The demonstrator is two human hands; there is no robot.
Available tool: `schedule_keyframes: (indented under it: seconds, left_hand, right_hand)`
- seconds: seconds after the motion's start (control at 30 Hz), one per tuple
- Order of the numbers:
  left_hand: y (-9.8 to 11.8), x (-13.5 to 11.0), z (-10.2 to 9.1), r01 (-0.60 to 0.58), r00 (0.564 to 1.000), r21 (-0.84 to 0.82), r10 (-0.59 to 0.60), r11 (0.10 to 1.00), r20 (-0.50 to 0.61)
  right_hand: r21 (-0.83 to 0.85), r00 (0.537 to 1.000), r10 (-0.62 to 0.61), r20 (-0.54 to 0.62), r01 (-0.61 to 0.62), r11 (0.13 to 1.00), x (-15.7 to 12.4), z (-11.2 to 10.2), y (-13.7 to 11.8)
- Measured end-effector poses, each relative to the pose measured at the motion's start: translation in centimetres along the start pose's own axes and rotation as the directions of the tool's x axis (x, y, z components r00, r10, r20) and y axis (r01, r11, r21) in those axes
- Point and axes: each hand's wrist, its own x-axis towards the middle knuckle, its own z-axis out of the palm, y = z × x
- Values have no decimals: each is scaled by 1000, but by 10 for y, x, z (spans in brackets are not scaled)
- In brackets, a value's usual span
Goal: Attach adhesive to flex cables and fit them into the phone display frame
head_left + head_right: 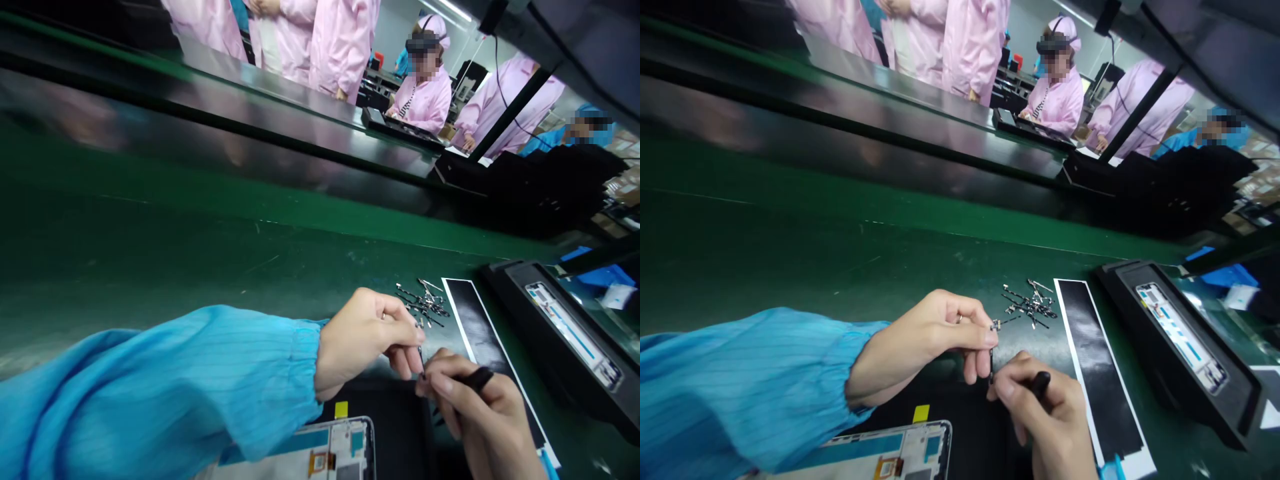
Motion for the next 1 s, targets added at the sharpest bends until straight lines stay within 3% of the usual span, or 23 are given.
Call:
schedule_keyframes:
  seconds: [0.1,0.3,0.4,0.5,0.63,0.7,0.77,0.87,1.0]
  left_hand:
    - [1,-2,1,-32,999,3,32,999,-23]
    - [-1,-10,8,-103,993,100,108,990,-45]
    - [-3,-16,11,-231,965,264,256,936,-62]
    - [-2,-25,12,-361,908,395,415,845,-59]
    - [3,-44,9,-399,881,520,472,755,-10]
    - [4,-54,5,-419,874,647,475,636,99]
    - [2,-64,1,-429,869,749,458,505,189]
    - [-5,-75,-5,-389,864,840,465,378,192]
    - [-17,-84,-10,-373,834,894,512,248,206]
  right_hand:
    - [14,999,22,29,-22,1000,-1,0,0]
    - [-4,998,-23,-56,23,1000,0,6,-1]
    - [9,988,-109,-108,110,994,-2,12,-2]
    - [-52,956,-237,-173,232,971,-7,19,-5]
    - [-284,868,-395,-301,313,906,-17,23,-17]
    - [-377,866,-434,-249,325,867,-21,22,-24]
    - [-424,890,-448,-83,376,824,-24,23,-28]
    - [-406,894,-433,113,439,801,-24,27,-28]
    - [-394,908,-402,116,414,821,-24,34,-23]
